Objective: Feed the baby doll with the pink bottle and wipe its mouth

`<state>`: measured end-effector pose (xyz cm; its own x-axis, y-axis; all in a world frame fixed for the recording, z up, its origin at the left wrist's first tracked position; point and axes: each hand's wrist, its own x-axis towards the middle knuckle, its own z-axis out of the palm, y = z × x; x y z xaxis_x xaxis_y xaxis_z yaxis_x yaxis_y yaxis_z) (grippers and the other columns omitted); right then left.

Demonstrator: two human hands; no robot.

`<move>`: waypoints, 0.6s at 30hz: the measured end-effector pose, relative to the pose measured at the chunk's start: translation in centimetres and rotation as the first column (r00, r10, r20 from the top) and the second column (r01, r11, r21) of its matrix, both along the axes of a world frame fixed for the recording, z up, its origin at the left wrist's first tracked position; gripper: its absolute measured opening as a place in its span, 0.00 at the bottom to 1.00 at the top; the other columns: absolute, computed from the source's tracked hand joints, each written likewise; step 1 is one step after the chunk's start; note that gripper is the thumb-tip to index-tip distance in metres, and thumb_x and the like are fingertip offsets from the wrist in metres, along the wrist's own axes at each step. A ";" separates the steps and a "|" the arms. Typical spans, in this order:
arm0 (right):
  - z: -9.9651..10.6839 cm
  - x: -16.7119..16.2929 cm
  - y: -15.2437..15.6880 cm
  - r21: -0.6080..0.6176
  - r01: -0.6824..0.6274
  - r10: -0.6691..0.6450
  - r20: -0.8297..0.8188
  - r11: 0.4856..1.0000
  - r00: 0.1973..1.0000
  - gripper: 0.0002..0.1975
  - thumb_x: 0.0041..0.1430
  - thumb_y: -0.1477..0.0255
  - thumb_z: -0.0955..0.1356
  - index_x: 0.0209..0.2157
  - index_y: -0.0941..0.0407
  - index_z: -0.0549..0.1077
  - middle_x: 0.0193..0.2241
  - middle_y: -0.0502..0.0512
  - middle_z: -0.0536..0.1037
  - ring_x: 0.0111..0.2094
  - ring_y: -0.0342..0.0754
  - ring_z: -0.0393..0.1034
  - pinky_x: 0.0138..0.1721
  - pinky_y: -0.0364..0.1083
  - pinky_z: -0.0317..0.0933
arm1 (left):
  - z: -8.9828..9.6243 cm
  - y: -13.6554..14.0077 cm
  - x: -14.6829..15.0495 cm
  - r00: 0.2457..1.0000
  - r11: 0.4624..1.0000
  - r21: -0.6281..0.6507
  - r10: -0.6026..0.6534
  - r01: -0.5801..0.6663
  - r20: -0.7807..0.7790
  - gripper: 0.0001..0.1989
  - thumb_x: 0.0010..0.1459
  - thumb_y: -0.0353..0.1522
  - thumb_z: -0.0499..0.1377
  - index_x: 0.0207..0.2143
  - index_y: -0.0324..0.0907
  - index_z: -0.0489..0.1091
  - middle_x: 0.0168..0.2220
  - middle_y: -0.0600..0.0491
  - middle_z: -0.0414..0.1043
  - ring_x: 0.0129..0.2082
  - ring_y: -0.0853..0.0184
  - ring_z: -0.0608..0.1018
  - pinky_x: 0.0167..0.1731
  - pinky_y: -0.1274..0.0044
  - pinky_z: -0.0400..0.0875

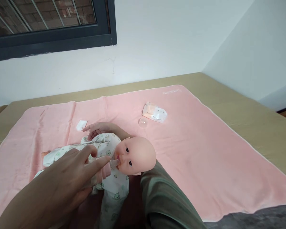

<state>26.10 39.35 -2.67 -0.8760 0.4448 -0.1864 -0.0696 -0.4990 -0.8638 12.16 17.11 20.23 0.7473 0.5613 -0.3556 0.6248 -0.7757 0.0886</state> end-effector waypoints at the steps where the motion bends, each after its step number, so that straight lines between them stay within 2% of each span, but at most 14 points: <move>1: 0.2 0.0 -0.1 0.002 0.000 0.000 0.002 1.000 1.000 0.34 0.70 0.70 0.75 0.73 0.58 0.68 0.45 0.63 0.87 0.48 0.51 0.86 0.49 0.45 0.80 | -0.1 0.0 -0.1 1.000 1.000 0.011 0.018 -0.018 0.015 0.33 0.65 0.17 0.51 0.64 0.50 0.75 0.57 0.43 0.76 0.52 0.46 0.81 0.50 0.48 0.82; 5: 0.6 -0.1 -0.3 0.005 0.013 -0.013 -0.002 1.000 1.000 0.30 0.72 0.73 0.72 0.72 0.60 0.68 0.44 0.62 0.87 0.46 0.50 0.86 0.49 0.45 0.80 | -0.5 -0.1 -0.7 0.991 0.994 0.073 0.071 -0.079 0.112 0.34 0.62 0.18 0.54 0.66 0.51 0.73 0.58 0.45 0.75 0.48 0.51 0.81 0.51 0.55 0.83; 10: 0.7 -0.1 -0.2 0.000 0.014 -0.014 0.001 1.000 1.000 0.29 0.71 0.74 0.72 0.70 0.59 0.69 0.43 0.62 0.87 0.46 0.50 0.86 0.49 0.45 0.80 | -0.5 0.2 -1.3 0.982 0.989 0.050 0.131 -0.139 0.139 0.28 0.65 0.22 0.54 0.64 0.50 0.72 0.58 0.46 0.73 0.47 0.56 0.82 0.50 0.62 0.82; 14: 1.3 -0.1 -0.5 -0.005 0.004 -0.004 0.014 1.000 1.000 0.33 0.70 0.72 0.74 0.73 0.58 0.67 0.42 0.61 0.87 0.46 0.50 0.86 0.47 0.44 0.79 | -0.2 0.5 -1.3 0.982 0.988 0.007 0.154 -0.155 0.106 0.22 0.67 0.24 0.55 0.60 0.49 0.73 0.57 0.47 0.74 0.45 0.58 0.82 0.48 0.64 0.82; 18: 2.1 0.0 -1.0 -0.011 0.017 -0.016 0.038 1.000 0.999 0.34 0.68 0.71 0.75 0.73 0.58 0.68 0.42 0.61 0.86 0.45 0.50 0.85 0.45 0.43 0.79 | 0.0 0.6 -1.3 0.983 0.987 -0.003 0.159 -0.160 0.093 0.19 0.69 0.25 0.55 0.58 0.48 0.74 0.58 0.47 0.74 0.46 0.58 0.82 0.50 0.63 0.82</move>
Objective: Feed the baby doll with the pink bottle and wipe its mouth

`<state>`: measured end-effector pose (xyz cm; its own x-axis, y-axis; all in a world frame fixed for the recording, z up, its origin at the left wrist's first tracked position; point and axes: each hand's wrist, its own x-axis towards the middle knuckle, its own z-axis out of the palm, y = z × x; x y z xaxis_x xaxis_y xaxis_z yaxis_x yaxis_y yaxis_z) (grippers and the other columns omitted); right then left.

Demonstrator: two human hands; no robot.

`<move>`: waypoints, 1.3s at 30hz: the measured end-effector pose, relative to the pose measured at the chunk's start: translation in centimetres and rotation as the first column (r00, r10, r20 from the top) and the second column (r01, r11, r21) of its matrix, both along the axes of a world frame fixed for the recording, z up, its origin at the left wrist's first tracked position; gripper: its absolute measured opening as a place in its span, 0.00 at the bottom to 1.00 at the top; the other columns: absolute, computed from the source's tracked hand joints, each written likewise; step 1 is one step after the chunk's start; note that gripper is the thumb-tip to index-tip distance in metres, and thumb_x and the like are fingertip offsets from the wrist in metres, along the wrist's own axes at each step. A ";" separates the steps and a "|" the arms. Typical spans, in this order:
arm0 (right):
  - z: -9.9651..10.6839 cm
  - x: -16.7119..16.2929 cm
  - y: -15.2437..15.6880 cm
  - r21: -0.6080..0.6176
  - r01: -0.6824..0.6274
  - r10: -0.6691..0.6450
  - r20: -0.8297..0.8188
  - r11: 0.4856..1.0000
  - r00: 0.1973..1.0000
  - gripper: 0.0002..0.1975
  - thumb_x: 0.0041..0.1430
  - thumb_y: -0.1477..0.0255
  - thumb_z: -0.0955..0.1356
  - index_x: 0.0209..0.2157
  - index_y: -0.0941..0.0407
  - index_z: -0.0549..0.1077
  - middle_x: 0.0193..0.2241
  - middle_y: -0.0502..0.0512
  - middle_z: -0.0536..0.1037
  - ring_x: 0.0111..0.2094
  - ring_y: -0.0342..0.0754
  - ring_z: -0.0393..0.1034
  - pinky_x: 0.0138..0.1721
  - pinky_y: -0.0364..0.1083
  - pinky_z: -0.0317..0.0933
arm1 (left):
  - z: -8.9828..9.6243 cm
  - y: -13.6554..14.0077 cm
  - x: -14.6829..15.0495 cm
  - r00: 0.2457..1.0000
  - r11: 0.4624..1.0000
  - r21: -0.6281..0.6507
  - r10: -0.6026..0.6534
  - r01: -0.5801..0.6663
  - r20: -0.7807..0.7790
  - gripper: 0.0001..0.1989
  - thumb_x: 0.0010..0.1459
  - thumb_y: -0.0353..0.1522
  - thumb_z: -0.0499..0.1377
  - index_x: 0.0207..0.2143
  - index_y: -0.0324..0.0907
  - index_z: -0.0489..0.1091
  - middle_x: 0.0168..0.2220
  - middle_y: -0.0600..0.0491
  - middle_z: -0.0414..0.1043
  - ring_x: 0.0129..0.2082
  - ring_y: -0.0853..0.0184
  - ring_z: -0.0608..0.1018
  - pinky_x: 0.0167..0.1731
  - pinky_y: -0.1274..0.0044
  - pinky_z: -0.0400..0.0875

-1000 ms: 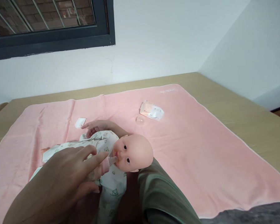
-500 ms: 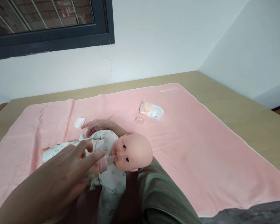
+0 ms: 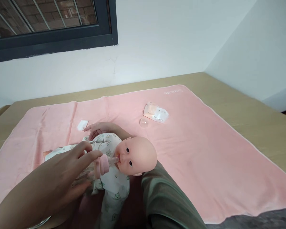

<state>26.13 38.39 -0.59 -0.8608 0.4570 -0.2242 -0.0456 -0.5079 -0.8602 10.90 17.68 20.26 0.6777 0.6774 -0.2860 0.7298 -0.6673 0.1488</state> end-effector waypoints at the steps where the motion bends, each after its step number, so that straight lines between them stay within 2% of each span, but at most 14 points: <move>1: 0.1 0.0 -0.1 0.001 -0.002 0.002 0.006 1.000 1.000 0.34 0.69 0.72 0.74 0.73 0.58 0.67 0.41 0.61 0.86 0.44 0.50 0.85 0.45 0.43 0.79 | 0.0 0.0 0.0 1.000 1.000 0.006 0.001 -0.001 -0.003 0.20 0.70 0.25 0.55 0.59 0.48 0.74 0.58 0.46 0.73 0.46 0.57 0.82 0.50 0.62 0.82; 4: 0.2 0.1 -0.1 0.008 -0.015 0.015 0.003 1.000 1.000 0.32 0.70 0.73 0.72 0.73 0.59 0.67 0.41 0.61 0.86 0.43 0.50 0.85 0.43 0.44 0.78 | 0.1 0.1 -0.1 1.000 0.999 0.040 -0.010 0.010 -0.010 0.22 0.69 0.23 0.55 0.61 0.48 0.73 0.60 0.44 0.73 0.49 0.54 0.82 0.49 0.61 0.83; 7: 0.0 0.2 0.0 0.002 -0.019 0.019 -0.018 1.000 1.000 0.32 0.70 0.71 0.73 0.72 0.59 0.68 0.42 0.62 0.86 0.44 0.51 0.84 0.43 0.44 0.78 | 0.1 0.1 -0.1 1.000 0.997 0.064 -0.029 0.030 -0.006 0.22 0.66 0.22 0.57 0.59 0.48 0.74 0.60 0.44 0.74 0.50 0.53 0.83 0.51 0.60 0.82; 10: -0.2 0.2 0.0 0.002 -0.015 0.015 -0.031 1.000 0.999 0.32 0.70 0.71 0.73 0.72 0.58 0.68 0.43 0.62 0.86 0.44 0.51 0.84 0.44 0.45 0.78 | 0.1 -0.1 -0.1 1.000 0.998 0.054 -0.015 0.015 -0.001 0.20 0.67 0.23 0.57 0.57 0.48 0.75 0.58 0.46 0.74 0.47 0.56 0.82 0.52 0.60 0.81; 15: -0.1 0.3 -0.2 0.026 -0.005 0.006 -0.020 1.000 1.000 0.30 0.72 0.72 0.72 0.72 0.58 0.68 0.43 0.62 0.86 0.46 0.51 0.84 0.47 0.44 0.77 | 0.1 -0.2 0.2 0.999 0.999 0.023 -0.037 0.037 -0.006 0.19 0.68 0.22 0.55 0.55 0.47 0.75 0.54 0.47 0.75 0.45 0.57 0.81 0.49 0.62 0.81; 21: -0.7 0.2 0.0 0.035 -0.007 0.009 -0.062 0.999 0.998 0.31 0.72 0.71 0.72 0.73 0.61 0.68 0.43 0.64 0.86 0.46 0.51 0.84 0.47 0.45 0.78 | 0.0 -0.2 0.3 0.998 0.998 0.028 -0.058 0.059 -0.022 0.22 0.64 0.20 0.54 0.55 0.47 0.75 0.54 0.46 0.75 0.46 0.55 0.80 0.47 0.62 0.79; 26: -0.8 0.2 0.0 0.001 0.000 0.001 -0.073 1.000 0.997 0.32 0.69 0.69 0.75 0.71 0.58 0.70 0.43 0.63 0.86 0.45 0.51 0.85 0.46 0.44 0.78 | 0.0 -0.3 0.4 0.996 0.996 -0.002 -0.092 0.092 -0.022 0.26 0.60 0.17 0.52 0.53 0.47 0.76 0.53 0.46 0.76 0.46 0.53 0.80 0.45 0.60 0.78; 34: -0.6 0.1 -0.2 -0.008 0.016 -0.017 -0.030 1.000 0.999 0.30 0.65 0.66 0.77 0.66 0.53 0.74 0.43 0.60 0.86 0.45 0.51 0.84 0.46 0.44 0.78 | 0.6 -0.1 0.9 0.995 0.994 -0.057 -0.096 0.095 -0.023 0.22 0.64 0.18 0.51 0.50 0.46 0.77 0.53 0.45 0.77 0.48 0.51 0.81 0.46 0.56 0.81; 39: -0.6 0.1 -0.1 -0.002 0.003 -0.003 -0.044 1.000 0.999 0.31 0.66 0.66 0.77 0.68 0.54 0.73 0.44 0.61 0.86 0.45 0.51 0.85 0.45 0.44 0.77 | 0.7 0.3 1.1 0.994 0.991 -0.078 -0.109 0.106 -0.031 0.25 0.67 0.19 0.50 0.57 0.46 0.77 0.55 0.43 0.77 0.47 0.50 0.81 0.47 0.54 0.81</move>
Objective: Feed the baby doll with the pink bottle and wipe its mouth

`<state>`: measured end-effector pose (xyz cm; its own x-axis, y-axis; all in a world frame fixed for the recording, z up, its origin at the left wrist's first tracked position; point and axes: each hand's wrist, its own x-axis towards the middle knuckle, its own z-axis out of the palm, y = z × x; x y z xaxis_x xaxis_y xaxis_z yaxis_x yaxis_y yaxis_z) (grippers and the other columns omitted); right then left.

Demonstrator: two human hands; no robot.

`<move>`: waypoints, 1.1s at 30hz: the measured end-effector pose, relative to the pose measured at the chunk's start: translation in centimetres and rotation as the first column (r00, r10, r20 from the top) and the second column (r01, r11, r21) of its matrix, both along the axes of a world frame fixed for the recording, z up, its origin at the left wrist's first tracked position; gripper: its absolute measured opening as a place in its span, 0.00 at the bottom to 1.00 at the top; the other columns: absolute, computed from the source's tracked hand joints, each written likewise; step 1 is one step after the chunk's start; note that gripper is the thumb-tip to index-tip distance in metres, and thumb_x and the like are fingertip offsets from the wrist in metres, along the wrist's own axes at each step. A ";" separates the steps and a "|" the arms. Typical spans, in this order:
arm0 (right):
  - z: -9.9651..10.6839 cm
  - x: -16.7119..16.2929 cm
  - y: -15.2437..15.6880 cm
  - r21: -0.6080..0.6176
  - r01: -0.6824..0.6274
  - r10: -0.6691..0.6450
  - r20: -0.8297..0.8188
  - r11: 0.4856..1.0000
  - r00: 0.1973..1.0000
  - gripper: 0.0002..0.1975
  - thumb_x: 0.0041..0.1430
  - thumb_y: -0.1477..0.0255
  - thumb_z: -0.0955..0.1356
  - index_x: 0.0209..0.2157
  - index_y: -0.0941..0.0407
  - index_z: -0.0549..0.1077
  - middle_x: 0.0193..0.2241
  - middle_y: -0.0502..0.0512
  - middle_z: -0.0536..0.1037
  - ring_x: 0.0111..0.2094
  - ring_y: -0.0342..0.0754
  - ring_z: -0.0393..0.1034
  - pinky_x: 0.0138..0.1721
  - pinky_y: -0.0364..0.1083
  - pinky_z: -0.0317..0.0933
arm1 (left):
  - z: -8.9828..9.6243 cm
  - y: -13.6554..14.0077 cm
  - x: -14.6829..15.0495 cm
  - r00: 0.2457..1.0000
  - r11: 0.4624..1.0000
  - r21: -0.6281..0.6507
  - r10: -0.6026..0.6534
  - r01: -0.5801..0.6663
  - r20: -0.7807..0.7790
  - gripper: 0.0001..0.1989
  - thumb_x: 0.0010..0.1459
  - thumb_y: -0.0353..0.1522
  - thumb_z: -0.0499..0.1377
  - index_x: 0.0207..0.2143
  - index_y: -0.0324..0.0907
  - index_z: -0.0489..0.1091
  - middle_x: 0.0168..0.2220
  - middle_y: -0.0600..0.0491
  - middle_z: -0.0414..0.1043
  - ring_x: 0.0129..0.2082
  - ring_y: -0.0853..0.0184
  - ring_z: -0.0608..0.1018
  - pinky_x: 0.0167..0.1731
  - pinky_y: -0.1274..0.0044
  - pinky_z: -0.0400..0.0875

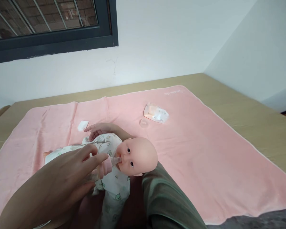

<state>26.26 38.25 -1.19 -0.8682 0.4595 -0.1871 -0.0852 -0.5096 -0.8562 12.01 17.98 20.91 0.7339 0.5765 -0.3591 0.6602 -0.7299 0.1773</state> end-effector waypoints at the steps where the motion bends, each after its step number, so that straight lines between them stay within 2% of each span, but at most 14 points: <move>1: 0.0 0.0 0.0 0.000 -0.004 0.004 0.002 1.000 1.000 0.32 0.67 0.67 0.77 0.69 0.55 0.72 0.43 0.61 0.86 0.44 0.51 0.85 0.45 0.44 0.77 | -0.1 0.0 0.0 1.000 1.000 0.007 -0.004 0.004 0.009 0.24 0.67 0.20 0.50 0.57 0.46 0.77 0.55 0.43 0.77 0.47 0.50 0.82 0.48 0.54 0.81; 7: -0.2 0.0 0.0 -0.003 0.018 -0.018 -0.002 1.000 1.000 0.32 0.69 0.70 0.75 0.71 0.58 0.70 0.43 0.63 0.86 0.45 0.51 0.85 0.46 0.45 0.78 | -0.8 -0.1 -0.3 1.000 0.997 0.067 -0.029 0.030 -0.011 0.24 0.69 0.20 0.50 0.56 0.46 0.77 0.55 0.44 0.77 0.48 0.49 0.81 0.49 0.53 0.80; 12: -0.4 -0.1 0.1 -0.017 0.030 -0.030 0.025 0.999 0.999 0.28 0.68 0.68 0.76 0.67 0.53 0.74 0.44 0.61 0.86 0.46 0.51 0.85 0.48 0.45 0.79 | -0.8 -0.2 -0.3 0.999 0.995 0.092 -0.039 0.038 0.005 0.23 0.69 0.20 0.50 0.55 0.47 0.77 0.55 0.45 0.77 0.46 0.52 0.81 0.49 0.55 0.80; 18: -0.4 -0.3 0.4 0.001 0.011 -0.011 0.032 1.000 0.999 0.31 0.69 0.70 0.75 0.71 0.56 0.71 0.43 0.61 0.86 0.46 0.51 0.85 0.48 0.45 0.79 | -0.7 -0.1 -0.1 0.999 0.998 0.062 -0.033 0.034 -0.020 0.23 0.71 0.21 0.50 0.57 0.47 0.76 0.55 0.45 0.76 0.46 0.53 0.81 0.46 0.57 0.80; 28: -0.9 -0.3 0.7 0.007 -0.001 0.000 0.017 1.000 1.000 0.32 0.71 0.71 0.74 0.73 0.58 0.68 0.44 0.62 0.86 0.46 0.50 0.85 0.50 0.45 0.79 | -0.6 0.0 0.2 0.998 0.998 0.059 -0.034 0.037 -0.051 0.26 0.70 0.20 0.50 0.60 0.47 0.77 0.58 0.44 0.77 0.50 0.49 0.81 0.49 0.53 0.81; 33: -1.0 -0.2 0.7 -0.001 -0.010 0.010 0.007 1.000 1.000 0.33 0.71 0.72 0.74 0.74 0.58 0.68 0.44 0.63 0.87 0.47 0.51 0.85 0.49 0.45 0.79 | -0.2 0.3 0.5 0.998 1.000 0.027 -0.008 0.010 -0.067 0.23 0.73 0.22 0.50 0.60 0.47 0.77 0.59 0.43 0.77 0.53 0.48 0.82 0.51 0.53 0.81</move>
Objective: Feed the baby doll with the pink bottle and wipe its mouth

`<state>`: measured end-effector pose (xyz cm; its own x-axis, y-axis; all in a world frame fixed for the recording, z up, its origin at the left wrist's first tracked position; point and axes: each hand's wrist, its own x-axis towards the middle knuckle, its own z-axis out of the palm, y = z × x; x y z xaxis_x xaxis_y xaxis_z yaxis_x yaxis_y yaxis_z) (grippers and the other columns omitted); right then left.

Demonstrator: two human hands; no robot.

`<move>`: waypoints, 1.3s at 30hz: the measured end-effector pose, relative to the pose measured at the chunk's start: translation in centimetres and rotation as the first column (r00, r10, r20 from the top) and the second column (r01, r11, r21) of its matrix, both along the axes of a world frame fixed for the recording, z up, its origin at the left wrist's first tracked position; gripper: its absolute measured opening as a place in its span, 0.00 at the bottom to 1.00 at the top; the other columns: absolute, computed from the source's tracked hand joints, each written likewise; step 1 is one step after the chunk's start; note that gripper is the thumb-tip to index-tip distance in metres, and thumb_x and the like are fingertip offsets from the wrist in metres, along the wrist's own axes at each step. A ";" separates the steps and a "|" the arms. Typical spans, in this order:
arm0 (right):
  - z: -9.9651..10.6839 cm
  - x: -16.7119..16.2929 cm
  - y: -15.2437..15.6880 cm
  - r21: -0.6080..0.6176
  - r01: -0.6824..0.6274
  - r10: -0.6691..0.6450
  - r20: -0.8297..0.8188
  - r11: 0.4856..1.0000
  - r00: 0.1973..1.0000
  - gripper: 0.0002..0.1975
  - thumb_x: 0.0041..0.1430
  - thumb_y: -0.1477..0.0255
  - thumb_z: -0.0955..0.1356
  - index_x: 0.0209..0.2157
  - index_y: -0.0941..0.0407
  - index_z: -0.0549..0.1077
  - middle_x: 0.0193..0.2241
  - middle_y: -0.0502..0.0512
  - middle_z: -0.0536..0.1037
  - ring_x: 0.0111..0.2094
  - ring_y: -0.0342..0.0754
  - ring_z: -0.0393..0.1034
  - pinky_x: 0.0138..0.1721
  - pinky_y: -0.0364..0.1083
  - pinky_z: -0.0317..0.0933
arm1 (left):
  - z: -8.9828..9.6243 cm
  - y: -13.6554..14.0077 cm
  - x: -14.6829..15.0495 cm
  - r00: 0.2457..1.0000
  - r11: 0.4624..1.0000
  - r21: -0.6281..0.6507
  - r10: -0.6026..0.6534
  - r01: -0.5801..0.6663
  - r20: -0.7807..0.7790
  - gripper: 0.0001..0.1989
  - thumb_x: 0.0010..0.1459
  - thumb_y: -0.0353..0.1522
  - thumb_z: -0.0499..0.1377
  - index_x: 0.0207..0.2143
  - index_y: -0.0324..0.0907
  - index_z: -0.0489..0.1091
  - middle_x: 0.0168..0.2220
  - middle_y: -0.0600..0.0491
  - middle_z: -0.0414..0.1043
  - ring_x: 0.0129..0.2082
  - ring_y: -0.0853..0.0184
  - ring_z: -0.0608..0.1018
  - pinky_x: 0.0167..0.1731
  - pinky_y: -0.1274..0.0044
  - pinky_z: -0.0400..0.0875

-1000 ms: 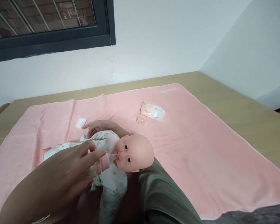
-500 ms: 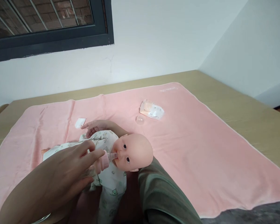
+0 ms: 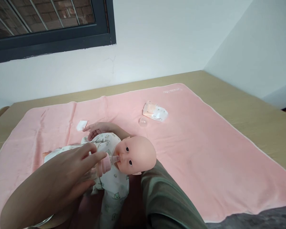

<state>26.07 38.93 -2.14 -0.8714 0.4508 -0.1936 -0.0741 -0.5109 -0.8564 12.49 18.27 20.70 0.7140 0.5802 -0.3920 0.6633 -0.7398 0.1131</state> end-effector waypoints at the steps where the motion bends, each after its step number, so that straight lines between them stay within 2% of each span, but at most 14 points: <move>1: 0.0 0.0 -0.1 -0.006 0.002 -0.002 -0.006 1.000 1.000 0.33 0.71 0.72 0.74 0.73 0.58 0.68 0.44 0.63 0.87 0.47 0.51 0.85 0.49 0.45 0.79 | 0.1 0.1 0.0 1.000 1.000 -0.011 -0.001 0.001 -0.011 0.23 0.73 0.23 0.50 0.61 0.47 0.77 0.60 0.43 0.76 0.54 0.47 0.81 0.51 0.52 0.81; 5: -0.1 0.2 -0.3 -0.052 0.022 -0.024 -0.037 0.998 0.999 0.31 0.71 0.71 0.75 0.72 0.58 0.70 0.46 0.62 0.87 0.47 0.51 0.85 0.50 0.46 0.79 | -0.1 0.1 -0.2 1.000 1.000 0.010 0.000 -0.001 0.011 0.23 0.70 0.22 0.52 0.60 0.47 0.76 0.59 0.43 0.76 0.53 0.47 0.81 0.51 0.52 0.81; 10: 0.0 0.2 -0.4 -0.047 0.025 -0.027 -0.035 0.999 0.999 0.30 0.75 0.74 0.72 0.74 0.59 0.69 0.45 0.63 0.86 0.48 0.50 0.85 0.50 0.46 0.78 | -0.8 0.0 -0.8 0.988 0.996 0.086 -0.030 0.017 0.153 0.16 0.76 0.26 0.51 0.57 0.46 0.75 0.52 0.45 0.76 0.47 0.54 0.80 0.49 0.60 0.80; 14: 0.4 0.3 -0.6 -0.024 0.021 -0.021 -0.023 0.999 1.000 0.30 0.74 0.73 0.72 0.74 0.58 0.68 0.45 0.62 0.86 0.48 0.51 0.85 0.50 0.46 0.78 | -0.8 0.0 -0.7 0.994 0.994 0.093 -0.059 0.051 0.089 0.20 0.78 0.27 0.48 0.61 0.48 0.75 0.52 0.46 0.76 0.46 0.52 0.80 0.45 0.58 0.79; 17: 0.2 0.4 -0.7 -0.012 0.019 -0.019 -0.045 1.000 0.999 0.30 0.72 0.68 0.75 0.72 0.55 0.71 0.46 0.61 0.86 0.49 0.51 0.85 0.50 0.46 0.78 | -0.7 0.0 -0.6 0.995 0.993 0.090 -0.079 0.074 0.061 0.21 0.77 0.26 0.48 0.62 0.49 0.74 0.53 0.46 0.76 0.48 0.51 0.80 0.46 0.57 0.79; 21: -0.4 0.5 -0.9 0.123 0.048 -0.037 -0.088 0.991 0.995 0.33 0.67 0.59 0.78 0.68 0.54 0.75 0.47 0.62 0.84 0.51 0.53 0.83 0.51 0.47 0.78 | -0.8 -0.1 -0.6 0.993 0.993 0.103 -0.074 0.064 0.091 0.22 0.75 0.24 0.50 0.62 0.50 0.74 0.53 0.47 0.76 0.48 0.52 0.81 0.49 0.55 0.80; 26: -0.1 0.5 -1.4 0.295 0.118 -0.092 -0.098 0.948 0.991 0.32 0.67 0.54 0.78 0.66 0.53 0.77 0.46 0.62 0.82 0.53 0.56 0.80 0.51 0.50 0.76 | -0.6 -0.1 -0.2 0.997 0.996 0.069 -0.059 0.055 0.052 0.26 0.71 0.20 0.48 0.61 0.49 0.75 0.55 0.45 0.77 0.49 0.49 0.81 0.47 0.53 0.81; 32: 0.7 0.6 -2.5 0.365 0.192 -0.167 -0.099 0.911 0.981 0.30 0.68 0.54 0.77 0.65 0.52 0.78 0.46 0.62 0.81 0.54 0.57 0.79 0.52 0.53 0.76 | -0.4 0.0 -0.2 0.994 0.994 0.091 -0.071 0.063 0.087 0.26 0.70 0.19 0.49 0.60 0.48 0.74 0.53 0.46 0.78 0.48 0.50 0.81 0.45 0.57 0.80; 39: -0.4 0.4 -3.2 0.360 0.262 -0.219 -0.157 0.895 0.963 0.28 0.68 0.55 0.77 0.64 0.52 0.78 0.46 0.60 0.82 0.51 0.54 0.80 0.50 0.52 0.77 | -0.7 -0.1 -0.3 0.990 0.989 0.127 -0.089 0.074 0.112 0.27 0.71 0.19 0.49 0.61 0.49 0.74 0.52 0.47 0.77 0.46 0.52 0.81 0.44 0.59 0.79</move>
<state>26.49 35.74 -2.58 -0.7329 0.6693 0.1216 -0.2584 -0.1085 -0.9599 12.22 18.15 20.01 0.7977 0.5565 -0.2324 0.5876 -0.8039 0.0920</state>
